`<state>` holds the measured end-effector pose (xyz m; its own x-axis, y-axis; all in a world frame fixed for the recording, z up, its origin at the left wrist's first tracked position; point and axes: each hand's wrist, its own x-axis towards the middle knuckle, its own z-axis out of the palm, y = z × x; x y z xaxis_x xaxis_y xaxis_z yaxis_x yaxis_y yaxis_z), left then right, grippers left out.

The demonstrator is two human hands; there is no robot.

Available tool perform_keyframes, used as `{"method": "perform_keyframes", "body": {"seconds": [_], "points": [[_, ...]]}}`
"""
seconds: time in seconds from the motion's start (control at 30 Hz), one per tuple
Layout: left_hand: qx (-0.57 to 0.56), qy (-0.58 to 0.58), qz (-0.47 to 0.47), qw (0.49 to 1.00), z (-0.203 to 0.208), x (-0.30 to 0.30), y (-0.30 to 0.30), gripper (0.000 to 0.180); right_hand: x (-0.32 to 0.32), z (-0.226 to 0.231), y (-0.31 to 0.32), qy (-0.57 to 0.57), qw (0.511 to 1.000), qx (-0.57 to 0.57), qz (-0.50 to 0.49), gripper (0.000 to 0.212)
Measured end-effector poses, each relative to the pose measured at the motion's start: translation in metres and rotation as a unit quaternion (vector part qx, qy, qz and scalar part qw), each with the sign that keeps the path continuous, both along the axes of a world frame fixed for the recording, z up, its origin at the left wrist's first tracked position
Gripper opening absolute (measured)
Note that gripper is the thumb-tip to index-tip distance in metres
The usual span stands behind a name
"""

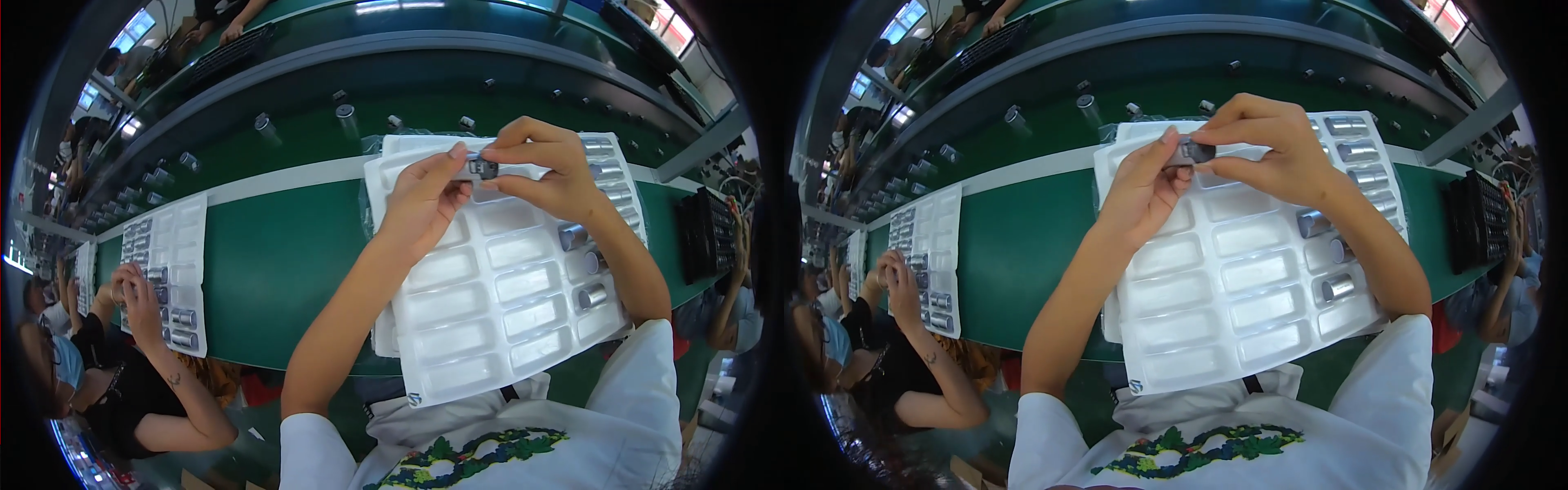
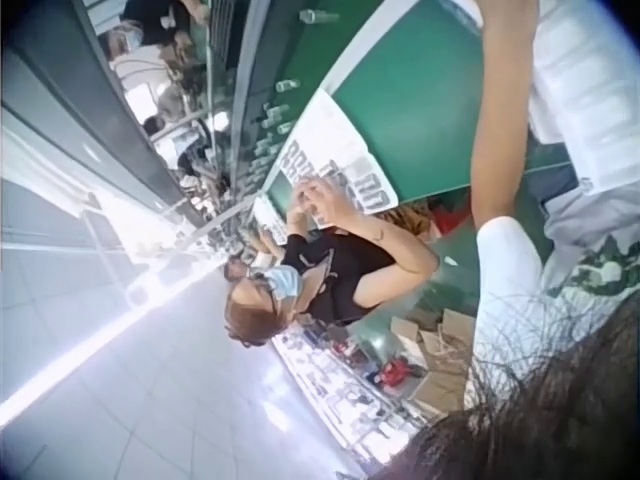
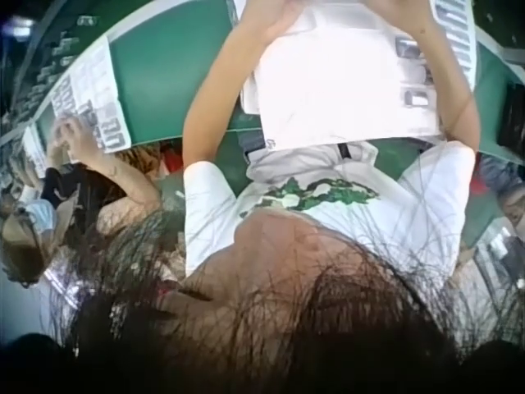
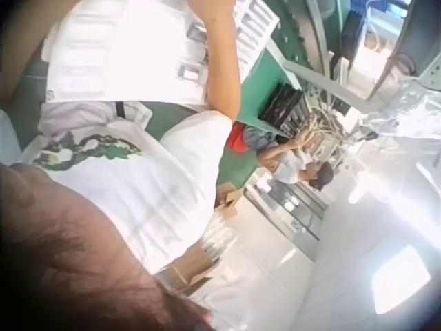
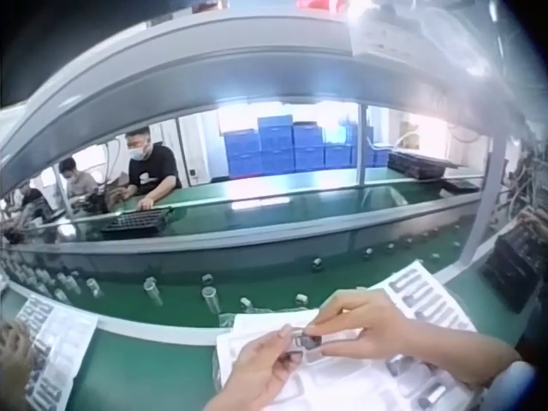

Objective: The person assembles small electronic components by hand, placing them into a white plastic tray.

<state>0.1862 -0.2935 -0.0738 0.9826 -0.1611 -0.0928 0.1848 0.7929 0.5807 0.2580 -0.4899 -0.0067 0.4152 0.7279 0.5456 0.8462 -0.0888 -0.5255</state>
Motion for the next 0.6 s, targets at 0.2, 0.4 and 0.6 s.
{"method": "perform_keyframes", "body": {"seconds": [0.2,0.4,0.6], "points": [[0.105,-0.046,0.057,0.992,-0.004,0.005,-0.016,0.033,-0.012,0.01,0.006,-0.089,0.993,-0.055,-0.062,0.034],[0.29,-0.12,0.039,0.949,0.003,-0.005,-0.012,0.056,-0.029,-0.003,0.021,-0.104,0.986,-0.086,-0.098,0.039],[0.163,-0.115,-0.013,0.98,0.001,-0.002,-0.014,0.04,-0.025,0.011,0.024,-0.072,0.988,-0.117,-0.066,0.044]]}}
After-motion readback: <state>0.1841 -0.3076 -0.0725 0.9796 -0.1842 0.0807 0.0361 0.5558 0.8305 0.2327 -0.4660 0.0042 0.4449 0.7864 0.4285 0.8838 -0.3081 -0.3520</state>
